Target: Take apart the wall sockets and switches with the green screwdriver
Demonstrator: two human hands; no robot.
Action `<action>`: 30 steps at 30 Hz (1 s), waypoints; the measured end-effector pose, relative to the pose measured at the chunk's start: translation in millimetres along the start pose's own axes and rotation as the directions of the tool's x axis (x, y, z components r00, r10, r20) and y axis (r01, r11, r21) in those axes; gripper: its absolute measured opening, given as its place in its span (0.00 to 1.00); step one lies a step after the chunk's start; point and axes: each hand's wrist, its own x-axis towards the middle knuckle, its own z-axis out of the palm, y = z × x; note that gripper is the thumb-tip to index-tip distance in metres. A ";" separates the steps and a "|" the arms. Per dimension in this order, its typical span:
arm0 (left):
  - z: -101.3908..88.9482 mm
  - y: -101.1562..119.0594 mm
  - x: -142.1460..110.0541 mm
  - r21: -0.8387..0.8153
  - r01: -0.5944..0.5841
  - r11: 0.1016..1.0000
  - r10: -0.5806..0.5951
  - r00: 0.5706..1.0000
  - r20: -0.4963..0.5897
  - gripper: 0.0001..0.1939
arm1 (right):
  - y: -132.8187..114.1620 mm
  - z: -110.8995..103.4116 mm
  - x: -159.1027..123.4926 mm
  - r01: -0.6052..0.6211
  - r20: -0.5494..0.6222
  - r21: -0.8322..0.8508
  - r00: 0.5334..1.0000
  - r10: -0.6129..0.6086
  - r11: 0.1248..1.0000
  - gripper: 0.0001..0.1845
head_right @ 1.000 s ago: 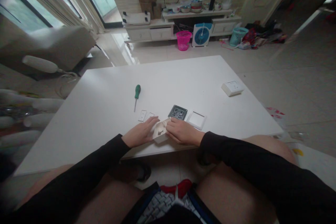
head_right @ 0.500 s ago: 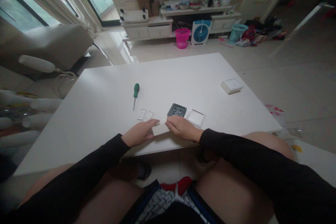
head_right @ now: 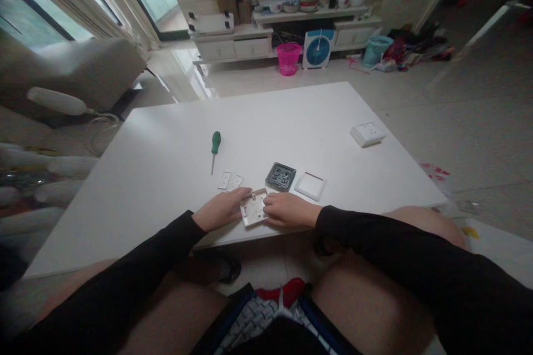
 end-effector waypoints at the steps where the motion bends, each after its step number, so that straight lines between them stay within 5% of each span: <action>1: 0.3 0.0 0.0 0.003 0.001 1.000 -0.001 1.000 -0.002 0.21 | 0.9 0.4 0.1 0.002 -0.005 -0.011 1.000 -0.002 1.000 0.15; 10: 11.2 -6.7 0.8 -0.047 0.032 0.998 -0.036 0.995 -0.088 0.40 | 5.2 5.4 -1.1 0.012 -0.138 -0.179 0.990 -0.037 0.984 0.12; 16: 12.4 -8.1 2.6 -0.266 0.057 0.962 -0.105 0.980 -0.168 0.35 | 8.7 9.1 -3.0 -0.037 -0.143 -0.244 0.990 0.002 0.969 0.12; 22: 8.7 -3.3 4.5 -0.707 0.054 0.705 -0.244 0.955 -0.170 0.30 | 8.6 12.9 -4.7 -0.080 -0.119 -0.177 0.991 0.060 0.981 0.11; 27: 7.4 -0.5 6.1 -0.856 0.077 0.512 -0.279 0.957 -0.080 0.22 | 5.5 6.7 -3.9 -0.062 -0.161 -0.183 0.986 0.032 0.981 0.09; 30: 10.0 -3.0 8.1 -0.867 0.067 0.494 -0.288 0.953 -0.091 0.21 | 3.4 2.4 -3.1 -0.070 -0.216 -0.179 0.976 0.030 0.981 0.08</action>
